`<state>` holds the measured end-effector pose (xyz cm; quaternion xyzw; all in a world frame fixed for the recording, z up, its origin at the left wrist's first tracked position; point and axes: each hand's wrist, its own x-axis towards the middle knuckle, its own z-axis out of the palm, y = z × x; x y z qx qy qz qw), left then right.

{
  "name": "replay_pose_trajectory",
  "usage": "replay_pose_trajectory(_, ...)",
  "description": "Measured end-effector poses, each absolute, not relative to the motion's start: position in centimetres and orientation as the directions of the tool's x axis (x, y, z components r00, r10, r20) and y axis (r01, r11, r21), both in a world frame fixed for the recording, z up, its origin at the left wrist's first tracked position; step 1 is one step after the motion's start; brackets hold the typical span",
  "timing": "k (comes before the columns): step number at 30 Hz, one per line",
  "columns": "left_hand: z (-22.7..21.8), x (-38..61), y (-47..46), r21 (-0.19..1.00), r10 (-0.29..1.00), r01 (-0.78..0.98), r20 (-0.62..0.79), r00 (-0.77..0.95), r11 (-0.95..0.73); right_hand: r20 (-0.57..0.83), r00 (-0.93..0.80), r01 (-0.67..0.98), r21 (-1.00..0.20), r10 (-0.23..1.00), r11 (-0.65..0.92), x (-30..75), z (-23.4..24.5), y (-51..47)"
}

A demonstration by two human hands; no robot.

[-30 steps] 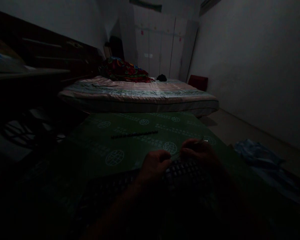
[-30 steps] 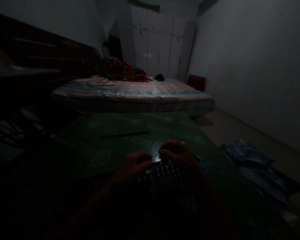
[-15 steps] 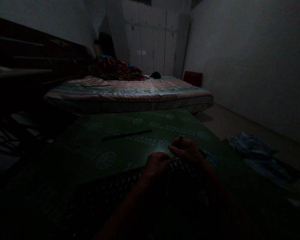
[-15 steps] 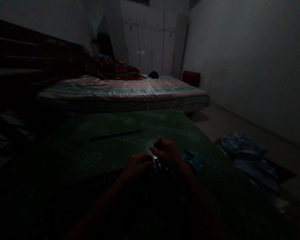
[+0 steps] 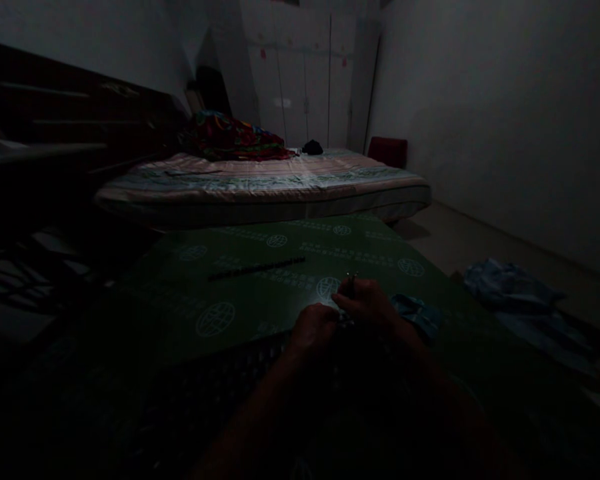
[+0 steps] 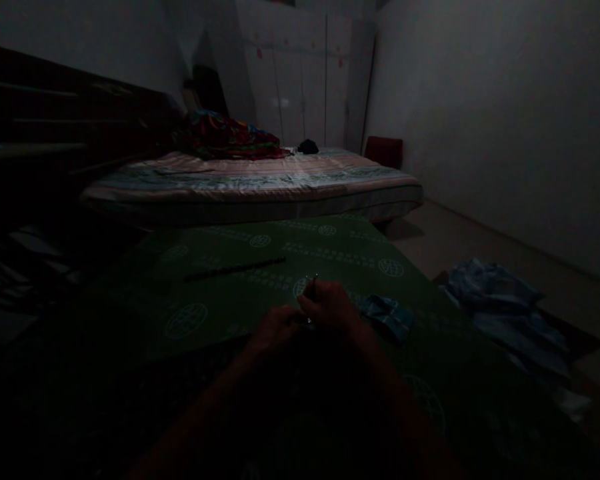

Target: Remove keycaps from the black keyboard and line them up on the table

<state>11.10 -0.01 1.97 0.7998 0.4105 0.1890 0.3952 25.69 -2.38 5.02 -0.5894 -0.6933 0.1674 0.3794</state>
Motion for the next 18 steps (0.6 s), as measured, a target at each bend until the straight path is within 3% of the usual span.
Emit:
replay_pose_trajectory(10,2.6,11.6,-0.1,0.650,0.800,0.626,-0.047,0.598,-0.430,0.305,-0.007,0.689,-0.689,0.952,0.226,25.7,4.2,-2.0)
replay_pose_trajectory(18,3.0,11.6,-0.3,0.666,0.801,0.634,-0.090,0.591,-0.393,0.260,0.008,0.672,-0.716,0.966,0.188,25.4,3.8,-1.9)
